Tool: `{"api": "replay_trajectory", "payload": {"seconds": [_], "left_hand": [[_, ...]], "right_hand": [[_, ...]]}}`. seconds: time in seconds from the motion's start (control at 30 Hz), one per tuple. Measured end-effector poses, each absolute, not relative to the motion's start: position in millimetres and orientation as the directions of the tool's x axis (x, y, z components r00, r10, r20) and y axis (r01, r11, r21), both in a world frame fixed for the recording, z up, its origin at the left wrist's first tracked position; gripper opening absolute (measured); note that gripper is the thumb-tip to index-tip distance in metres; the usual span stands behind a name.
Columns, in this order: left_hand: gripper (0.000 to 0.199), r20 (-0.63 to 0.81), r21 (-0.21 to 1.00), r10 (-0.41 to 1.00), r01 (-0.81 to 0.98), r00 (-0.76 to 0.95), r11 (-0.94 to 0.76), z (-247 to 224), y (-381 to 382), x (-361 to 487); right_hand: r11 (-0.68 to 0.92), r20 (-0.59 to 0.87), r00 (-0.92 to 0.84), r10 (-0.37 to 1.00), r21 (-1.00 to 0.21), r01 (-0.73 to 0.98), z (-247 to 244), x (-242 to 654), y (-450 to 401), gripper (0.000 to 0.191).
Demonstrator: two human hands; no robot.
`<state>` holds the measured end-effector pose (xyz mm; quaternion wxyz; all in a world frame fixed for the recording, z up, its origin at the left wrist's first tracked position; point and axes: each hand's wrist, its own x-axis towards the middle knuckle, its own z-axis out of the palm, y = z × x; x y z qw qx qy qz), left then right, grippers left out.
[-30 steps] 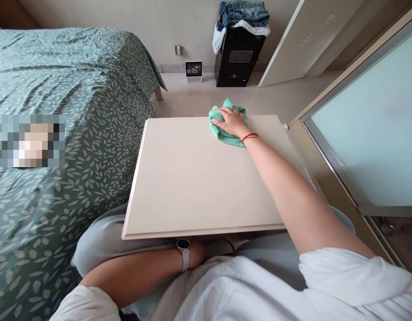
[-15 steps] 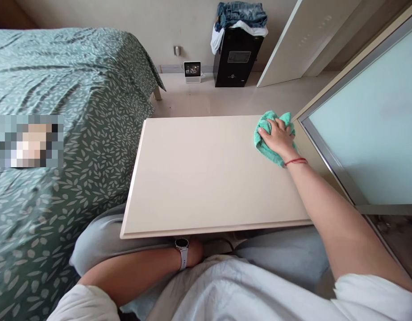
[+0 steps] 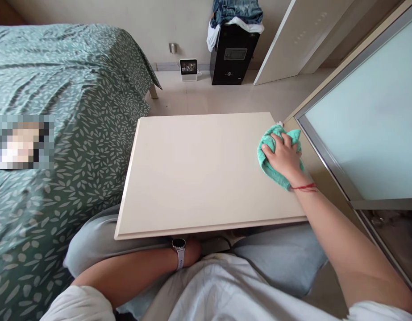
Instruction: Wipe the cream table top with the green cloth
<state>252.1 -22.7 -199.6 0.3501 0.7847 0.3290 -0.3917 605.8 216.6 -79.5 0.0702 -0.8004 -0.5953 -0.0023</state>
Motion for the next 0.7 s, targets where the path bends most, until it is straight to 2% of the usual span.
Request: {"api": "replay_trajectory", "payload": {"seconds": [0.2,0.37,0.47,0.7], "left_hand": [[0.052,-0.829,0.294,0.259,0.781,0.496,-0.551,-213,-27,250],[0.052,-0.821,0.298,0.256,0.766,0.510,-0.570,-219,-30,252],[0.051,-0.806,0.307,0.268,0.760,0.527,-0.572,-219,-31,251],[0.053,-0.800,0.322,0.253,0.745,0.544,-0.584,-218,-30,251]], "right_hand": [[-0.307,0.121,0.325,0.938,-0.145,0.941,-78,573,300,0.075],[-0.331,0.106,0.357,0.928,-0.203,0.921,-67,518,328,0.072],[-0.241,0.072,0.265,0.962,-0.239,0.941,-54,468,326,0.071],[0.093,0.020,-0.092,0.996,-0.295,0.951,-34,323,314,0.075]]}}
